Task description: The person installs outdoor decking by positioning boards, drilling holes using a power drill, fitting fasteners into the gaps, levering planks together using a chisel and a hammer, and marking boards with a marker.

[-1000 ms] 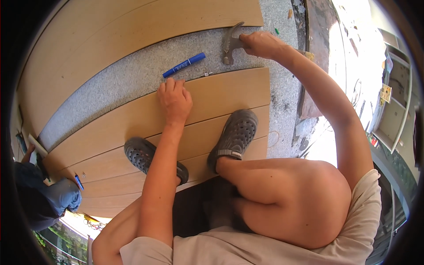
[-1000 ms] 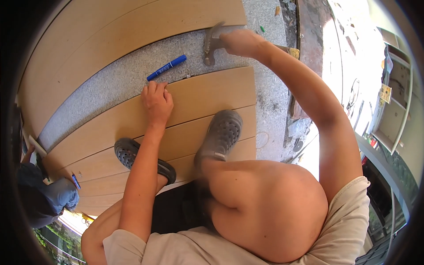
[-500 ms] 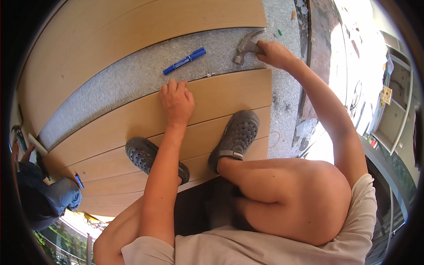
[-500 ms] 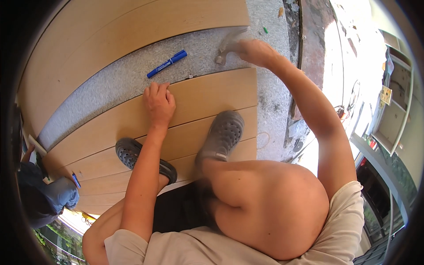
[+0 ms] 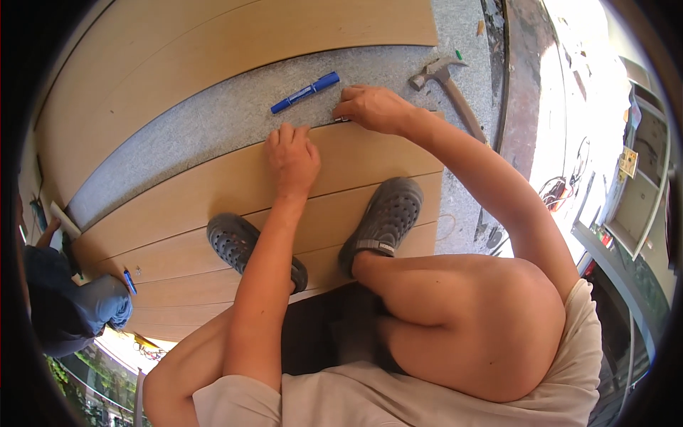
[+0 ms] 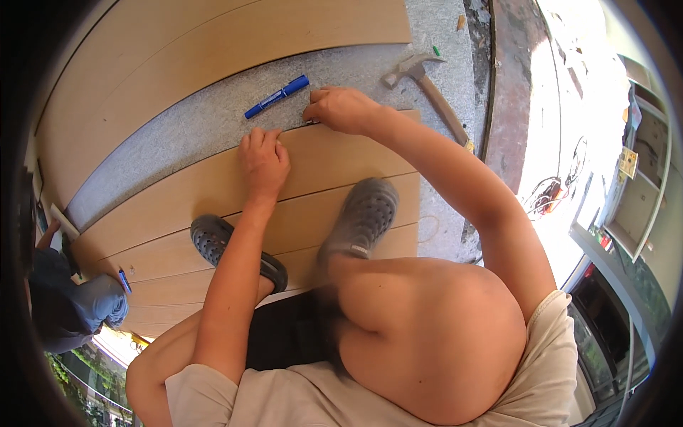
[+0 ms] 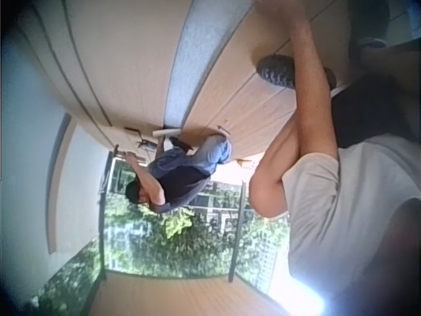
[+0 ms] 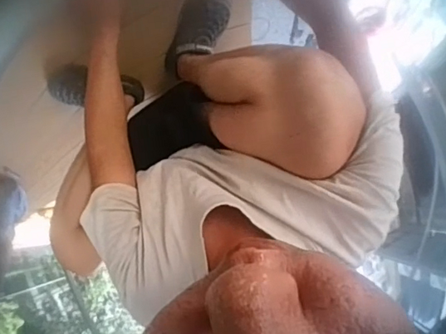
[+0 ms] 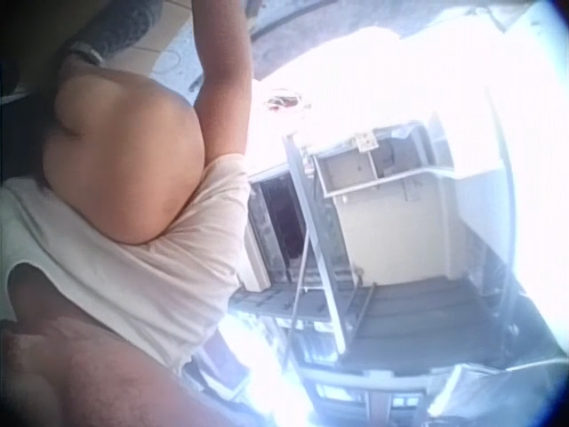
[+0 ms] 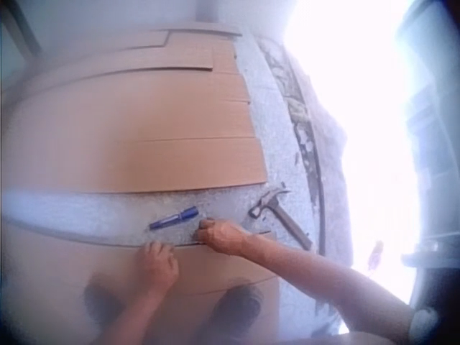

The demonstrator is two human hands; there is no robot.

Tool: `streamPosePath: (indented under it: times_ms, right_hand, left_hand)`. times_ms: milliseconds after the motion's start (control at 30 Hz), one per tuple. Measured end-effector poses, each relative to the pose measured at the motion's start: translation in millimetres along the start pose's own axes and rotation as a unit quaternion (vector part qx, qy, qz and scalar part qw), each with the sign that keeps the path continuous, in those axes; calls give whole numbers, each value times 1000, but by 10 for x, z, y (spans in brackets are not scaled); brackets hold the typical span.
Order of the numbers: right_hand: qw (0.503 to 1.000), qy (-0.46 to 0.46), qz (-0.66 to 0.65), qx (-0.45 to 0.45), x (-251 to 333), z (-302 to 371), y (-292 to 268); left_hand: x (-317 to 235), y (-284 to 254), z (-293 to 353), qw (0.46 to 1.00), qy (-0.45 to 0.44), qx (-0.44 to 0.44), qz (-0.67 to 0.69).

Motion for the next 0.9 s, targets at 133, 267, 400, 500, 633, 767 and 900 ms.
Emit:
streamPosePath:
  times_ms: [133,267,400,500,633,767,900]
  right_hand:
    - [996,-50,5,76,42,-167,53]
    - [996,-41,3,74,-78,-104,-1]
    - [989,141,35,39,-319,220,-331]
    - [975,188,102,-56,-380,334,-344]
    - [971,64,150,-174,36,24,-147]
    - [974,80,113,-179,290,378,34]
    - [981,121,32,-151,604,384,184]
  left_hand:
    - [38,5,2,1000,0,-8,5]
    - [23,14,26,1000,1,-13,4]
    - [-24,89,20,1000,7,-14,13]
    - [-27,81,3,1000,7,-20,8]
    - [235,-106,2,999,-15,-30,-4]
    - [24,110,65,1000,-5,-3,26]
    - [62,-85,212,999,25,-28,35]
Point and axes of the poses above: each hand's wrist, its own z-axis away from the middle knuckle, its own y-axis out of the palm, x = y × z, the point moved 2 cm from there along -z, towards the middle knuckle, and after that the axes turned 14 degrees about -y, right-handed, at the moved point
